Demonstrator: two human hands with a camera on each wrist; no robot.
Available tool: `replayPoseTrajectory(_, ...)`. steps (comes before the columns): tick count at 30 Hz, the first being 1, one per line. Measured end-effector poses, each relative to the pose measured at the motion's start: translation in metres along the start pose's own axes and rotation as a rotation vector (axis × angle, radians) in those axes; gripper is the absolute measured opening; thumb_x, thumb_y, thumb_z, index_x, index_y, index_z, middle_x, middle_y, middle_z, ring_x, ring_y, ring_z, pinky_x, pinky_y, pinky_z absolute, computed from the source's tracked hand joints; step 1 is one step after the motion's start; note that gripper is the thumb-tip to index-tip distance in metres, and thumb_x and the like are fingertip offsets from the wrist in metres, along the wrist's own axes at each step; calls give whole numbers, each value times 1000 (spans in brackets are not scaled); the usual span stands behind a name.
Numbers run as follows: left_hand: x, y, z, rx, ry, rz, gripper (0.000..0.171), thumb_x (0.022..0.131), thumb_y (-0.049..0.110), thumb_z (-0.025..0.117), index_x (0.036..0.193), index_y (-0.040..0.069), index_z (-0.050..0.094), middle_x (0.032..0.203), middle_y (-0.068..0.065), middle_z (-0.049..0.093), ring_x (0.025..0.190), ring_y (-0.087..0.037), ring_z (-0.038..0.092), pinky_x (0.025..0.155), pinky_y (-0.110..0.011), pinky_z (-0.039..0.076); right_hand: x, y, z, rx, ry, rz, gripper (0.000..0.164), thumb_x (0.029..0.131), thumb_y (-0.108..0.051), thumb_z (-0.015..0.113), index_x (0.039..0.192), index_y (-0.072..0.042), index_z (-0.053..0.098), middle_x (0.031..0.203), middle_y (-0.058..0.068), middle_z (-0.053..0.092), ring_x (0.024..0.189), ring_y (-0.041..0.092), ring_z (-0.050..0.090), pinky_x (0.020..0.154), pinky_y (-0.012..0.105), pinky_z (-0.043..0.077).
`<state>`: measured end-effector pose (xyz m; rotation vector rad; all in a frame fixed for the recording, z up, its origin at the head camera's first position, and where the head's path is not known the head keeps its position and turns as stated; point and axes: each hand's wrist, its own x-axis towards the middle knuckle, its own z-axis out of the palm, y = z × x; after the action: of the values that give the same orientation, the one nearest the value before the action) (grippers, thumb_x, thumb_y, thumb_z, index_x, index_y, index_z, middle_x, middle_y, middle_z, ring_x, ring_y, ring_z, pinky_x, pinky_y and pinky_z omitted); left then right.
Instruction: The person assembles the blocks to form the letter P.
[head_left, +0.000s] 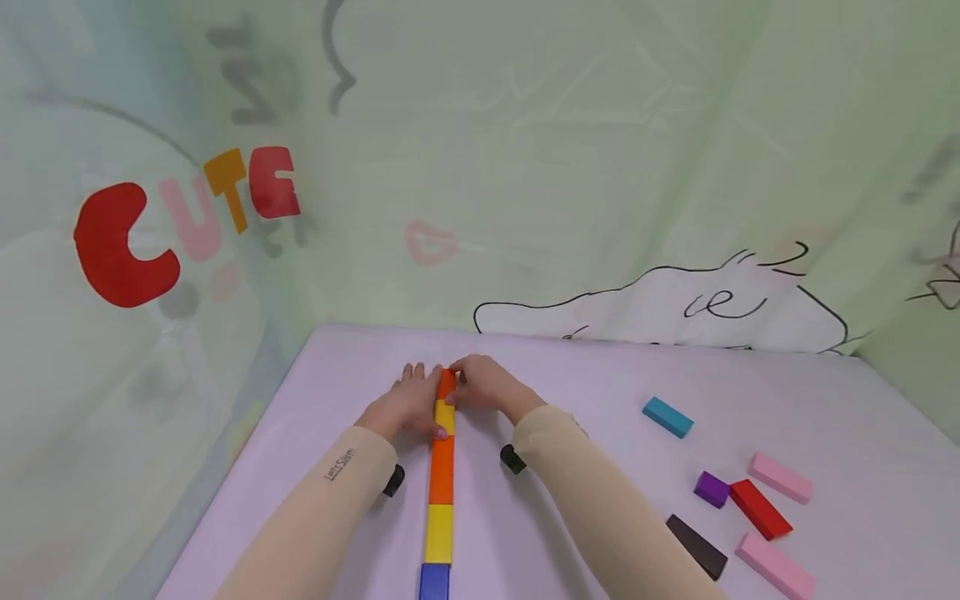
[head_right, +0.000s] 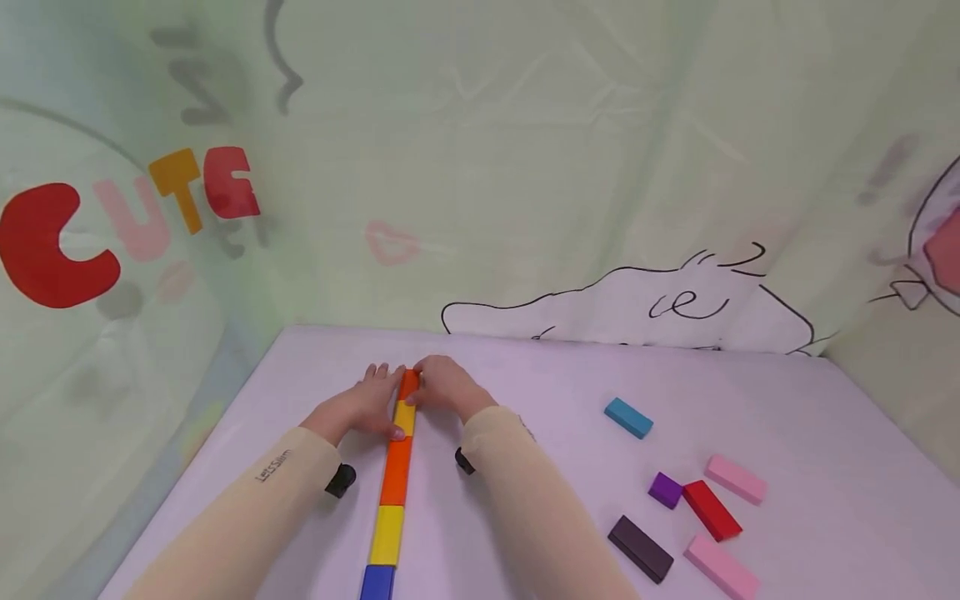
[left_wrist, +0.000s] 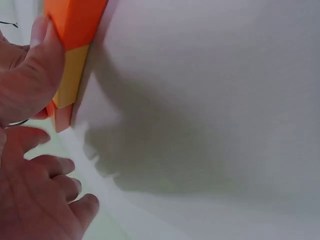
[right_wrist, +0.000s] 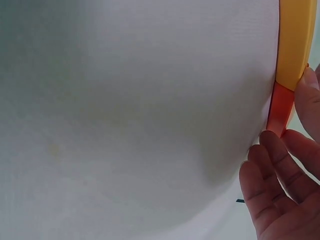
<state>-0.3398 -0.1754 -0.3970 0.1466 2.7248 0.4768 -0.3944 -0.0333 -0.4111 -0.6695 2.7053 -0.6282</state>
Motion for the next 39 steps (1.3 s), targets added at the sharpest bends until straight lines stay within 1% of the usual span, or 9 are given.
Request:
replayPoseTrajectory(4, 0, 0, -3, 34, -42, -14, 97, 85, 27, 83, 161, 6, 28, 169, -27, 17, 159, -44, 8, 129, -56, 16, -2, -4, 2, 8, -2, 1, 55, 92, -22, 78, 139, -1, 61, 110, 14, 69, 99, 25, 59, 102, 40, 53)
replayPoseTrajectory(7, 2, 1, -3, 40, -49, -22, 96, 85, 26, 84, 161, 6, 29, 169, -26, 18, 159, -43, 9, 129, -55, 16, -4, -4, 3, -7, 2, 0, 55, 92, -22, 77, 141, -1, 60, 111, 14, 69, 99, 25, 59, 103, 39, 53)
replayPoseTrajectory(16, 12, 0, 1, 39, -60, 30, 94, 85, 24, 84, 160, 4, 31, 168, -23, 22, 159, -41, 10, 129, -55, 16, -13, 6, 5, -14, 5, 0, 52, 97, -21, 71, 144, -3, 57, 127, 18, 69, 118, 31, 63, 111, 44, 50)
replayPoseTrajectory(23, 13, -3, -4, 80, -88, 33, 96, 86, 27, 83, 161, 2, 27, 170, -18, 21, 160, -39, 8, 128, -57, 16, -30, 16, -12, -35, -15, 21, 54, 98, -24, 70, 147, -5, 55, 135, 15, 66, 125, 29, 61, 111, 43, 50)
replayPoseTrajectory(25, 12, -4, -5, 79, -89, 37, 98, 86, 28, 83, 161, 1, 26, 170, -18, 21, 160, -40, 8, 128, -59, 16, -38, 25, -21, -33, -5, 17, 54, 98, -23, 70, 146, -4, 55, 137, 15, 65, 126, 30, 61, 111, 43, 50)
replayPoseTrajectory(27, 12, -8, -5, 78, -89, 41, 98, 86, 28, 83, 161, 0, 25, 170, -19, 21, 159, -41, 8, 128, -59, 16, -45, 35, -30, -47, 13, -17, 53, 98, -22, 70, 145, 0, 55, 138, 17, 64, 126, 31, 61, 109, 44, 51)
replayPoseTrajectory(30, 12, -11, -7, 78, -89, 56, 99, 86, 27, 83, 160, -3, 24, 170, -21, 20, 159, -43, 8, 128, -59, 15, -58, 57, -46, -68, 41, -54, 51, 99, -19, 69, 142, 5, 56, 139, 21, 62, 125, 34, 62, 107, 45, 52)
replayPoseTrajectory(32, 12, -14, -9, 77, -89, 65, 99, 86, 26, 83, 160, -4, 23, 170, -22, 19, 159, -44, 8, 128, -60, 14, -67, 73, -57, -79, 59, -56, 50, 99, -18, 69, 140, 7, 56, 139, 24, 62, 124, 37, 62, 106, 47, 52)
replayPoseTrajectory(39, 13, -21, -12, 71, -94, 77, 100, 87, 27, 82, 160, -5, 22, 169, -24, 18, 158, -46, 7, 127, -62, 14, -105, 130, -82, -97, 109, 59, 49, 97, -17, 70, 137, 9, 58, 134, 26, 64, 119, 40, 62, 102, 50, 53)
